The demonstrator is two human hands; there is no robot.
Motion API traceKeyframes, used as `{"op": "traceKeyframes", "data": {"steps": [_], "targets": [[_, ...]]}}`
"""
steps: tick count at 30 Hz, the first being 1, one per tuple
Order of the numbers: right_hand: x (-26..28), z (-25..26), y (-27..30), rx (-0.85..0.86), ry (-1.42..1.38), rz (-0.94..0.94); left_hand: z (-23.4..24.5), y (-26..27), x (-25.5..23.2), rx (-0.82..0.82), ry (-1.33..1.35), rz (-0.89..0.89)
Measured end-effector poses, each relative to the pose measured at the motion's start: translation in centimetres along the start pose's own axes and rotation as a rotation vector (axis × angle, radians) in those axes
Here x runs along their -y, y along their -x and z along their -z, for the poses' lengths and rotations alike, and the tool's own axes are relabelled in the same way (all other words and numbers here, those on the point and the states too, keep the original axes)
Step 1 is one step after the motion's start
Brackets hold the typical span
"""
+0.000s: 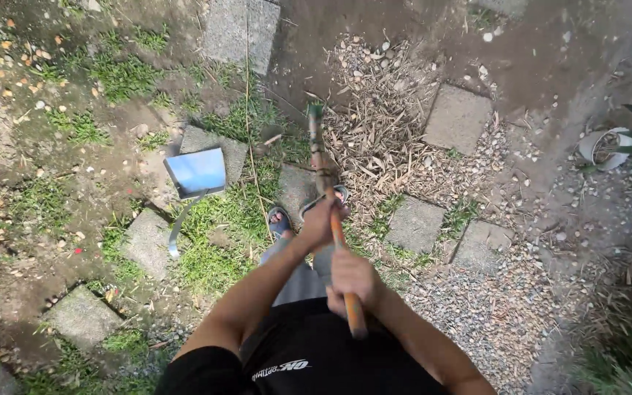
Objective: Sweeping dried leaves and debris into a dustpan and emptying them into a waste bin in an outdoor garden area.
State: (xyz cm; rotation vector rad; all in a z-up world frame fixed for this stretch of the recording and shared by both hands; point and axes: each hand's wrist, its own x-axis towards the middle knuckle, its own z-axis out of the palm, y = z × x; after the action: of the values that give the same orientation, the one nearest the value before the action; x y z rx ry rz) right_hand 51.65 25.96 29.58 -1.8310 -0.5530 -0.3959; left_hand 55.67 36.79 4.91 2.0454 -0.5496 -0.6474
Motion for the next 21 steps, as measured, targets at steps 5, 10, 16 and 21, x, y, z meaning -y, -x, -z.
{"op": "traceKeyframes", "data": {"steps": [5, 10, 16, 21], "targets": [[2.3, -0.4, -0.5, -0.088, -0.180, -0.169, 1.9, 1.5, 0.6, -0.006, -0.104, 0.097], [-2.3, -2.9, 4.6, -0.136, -0.116, -0.266, -2.0, 0.2, 5.0, 0.037, -0.135, 0.103], [5.6, -1.7, 1.4, -0.079, 0.046, -0.236, -0.5, 3.1, -1.6, 0.095, 0.085, -0.113], [1.8, -5.7, 2.1, -0.167, -0.022, -0.104, 3.7, 1.6, 4.0, 0.049, 0.143, -0.071]]}}
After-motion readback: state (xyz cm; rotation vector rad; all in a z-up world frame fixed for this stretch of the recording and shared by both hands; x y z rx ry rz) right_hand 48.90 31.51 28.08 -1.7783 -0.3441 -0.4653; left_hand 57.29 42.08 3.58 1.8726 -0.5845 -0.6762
